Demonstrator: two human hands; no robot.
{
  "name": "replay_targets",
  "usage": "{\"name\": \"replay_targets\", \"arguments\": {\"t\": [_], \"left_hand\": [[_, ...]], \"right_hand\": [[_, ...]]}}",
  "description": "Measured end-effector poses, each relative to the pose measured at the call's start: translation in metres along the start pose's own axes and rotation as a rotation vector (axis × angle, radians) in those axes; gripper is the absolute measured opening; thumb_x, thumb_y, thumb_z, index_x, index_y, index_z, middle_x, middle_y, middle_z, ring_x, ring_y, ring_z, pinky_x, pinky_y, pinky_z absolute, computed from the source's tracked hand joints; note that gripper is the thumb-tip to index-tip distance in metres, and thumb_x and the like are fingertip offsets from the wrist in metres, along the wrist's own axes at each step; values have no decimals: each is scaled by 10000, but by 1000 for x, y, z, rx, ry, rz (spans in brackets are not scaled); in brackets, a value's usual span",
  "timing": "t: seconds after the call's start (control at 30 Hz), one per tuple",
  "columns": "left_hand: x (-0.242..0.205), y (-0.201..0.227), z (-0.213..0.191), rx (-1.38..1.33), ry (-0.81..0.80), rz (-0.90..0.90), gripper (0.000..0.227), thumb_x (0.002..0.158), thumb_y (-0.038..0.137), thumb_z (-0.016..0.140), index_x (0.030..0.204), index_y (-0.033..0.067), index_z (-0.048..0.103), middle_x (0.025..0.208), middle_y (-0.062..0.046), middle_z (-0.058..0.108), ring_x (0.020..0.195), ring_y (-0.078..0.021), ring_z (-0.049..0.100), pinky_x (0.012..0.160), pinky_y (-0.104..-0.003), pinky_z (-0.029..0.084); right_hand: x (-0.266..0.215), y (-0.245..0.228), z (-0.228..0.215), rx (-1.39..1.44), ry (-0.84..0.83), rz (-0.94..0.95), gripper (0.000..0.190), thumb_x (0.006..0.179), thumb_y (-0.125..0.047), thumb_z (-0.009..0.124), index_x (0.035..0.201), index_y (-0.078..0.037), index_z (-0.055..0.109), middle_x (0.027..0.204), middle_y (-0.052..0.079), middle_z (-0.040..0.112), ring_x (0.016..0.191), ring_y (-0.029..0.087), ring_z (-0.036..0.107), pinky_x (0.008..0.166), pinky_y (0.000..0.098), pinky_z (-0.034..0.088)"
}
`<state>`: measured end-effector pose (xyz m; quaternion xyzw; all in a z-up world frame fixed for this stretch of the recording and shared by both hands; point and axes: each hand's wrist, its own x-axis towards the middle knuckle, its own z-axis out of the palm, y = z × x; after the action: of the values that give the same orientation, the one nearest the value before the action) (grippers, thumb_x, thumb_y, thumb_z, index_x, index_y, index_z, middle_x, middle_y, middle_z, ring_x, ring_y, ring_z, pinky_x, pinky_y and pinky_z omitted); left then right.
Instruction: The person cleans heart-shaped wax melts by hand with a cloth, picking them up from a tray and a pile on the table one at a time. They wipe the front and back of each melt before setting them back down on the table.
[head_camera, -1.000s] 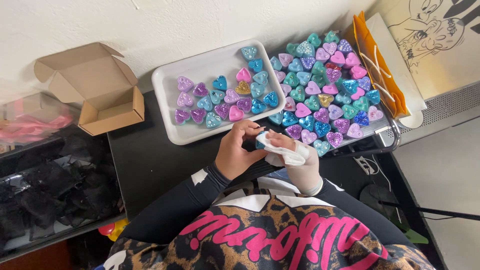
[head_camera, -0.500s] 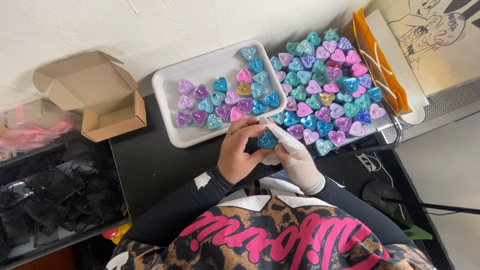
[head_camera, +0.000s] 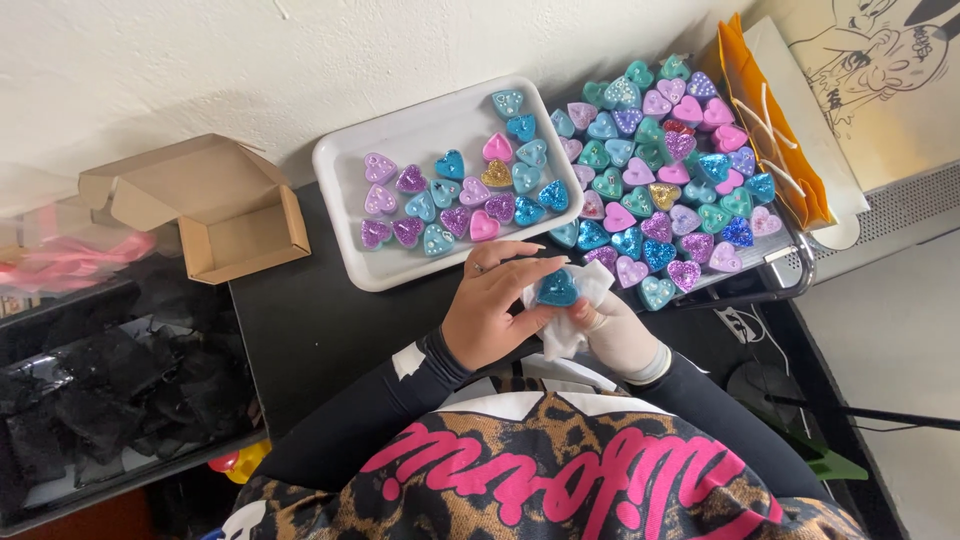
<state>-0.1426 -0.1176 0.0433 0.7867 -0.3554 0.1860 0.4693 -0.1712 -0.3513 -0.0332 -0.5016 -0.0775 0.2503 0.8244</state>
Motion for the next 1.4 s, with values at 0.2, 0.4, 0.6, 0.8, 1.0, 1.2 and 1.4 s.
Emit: {"name": "replay_targets", "arguments": {"t": [0.2,0.4,0.6,0.8,1.0,1.2,1.4], "left_hand": [[-5,1,2,-75,1,-60,622,824,99,825,1392,98,571,1316,-63,639,1246,-280,607,1125,-417,435],[-15,-10,16,-243,32,-300,688,830,105,890,1442,87,574,1171,-55,581,886,-123,660,786,-275,573],[-33,-27,39,-722,18,-491,597,724,141,948,1198,6,611,1095,-26,538,887,-82,698,735,-243,610],[-30,-28,40,-888,74,-421,532,789,4,867,1230,-31,571,1197,-37,524,1056,-160,712,915,-311,636],[-35,-30,42,-861,44,-500,425,903,-87,754,1291,-38,587,1256,-100,658,1099,-199,736,950,-335,653],[-23,-25,28,-654,122,-495,601,798,-69,823,1348,6,593,1218,-58,658,1095,-139,690,894,-289,606],[-23,-39,26,-759,155,-509,545,824,-36,837,1328,-8,633,1158,-20,628,1072,-124,688,922,-276,597]], "right_hand": [[-2,-12,2,-222,11,51,554,1054,-457,560,1263,51,637,1056,77,715,927,152,665,833,290,540],[0,-40,35,-330,482,-186,455,1031,-346,583,1299,21,604,1111,121,716,957,202,707,821,317,575],[7,-43,59,-765,173,-302,428,1005,-151,600,1398,19,587,1478,169,574,1289,232,597,1019,319,507],[11,-15,46,-748,288,-428,368,1051,-77,579,1400,40,584,1444,180,629,1440,258,529,1171,349,413],[14,-8,44,-488,291,-334,406,1089,-166,519,1432,49,548,1541,201,539,1472,303,477,1182,385,419],[12,-1,37,-695,13,-580,506,1156,-254,460,1594,-17,372,1735,153,305,1634,266,289,1295,364,298],[-9,1,24,-561,-6,-263,647,1049,-291,595,1583,15,396,1639,132,432,1483,216,406,1215,329,289]]}}
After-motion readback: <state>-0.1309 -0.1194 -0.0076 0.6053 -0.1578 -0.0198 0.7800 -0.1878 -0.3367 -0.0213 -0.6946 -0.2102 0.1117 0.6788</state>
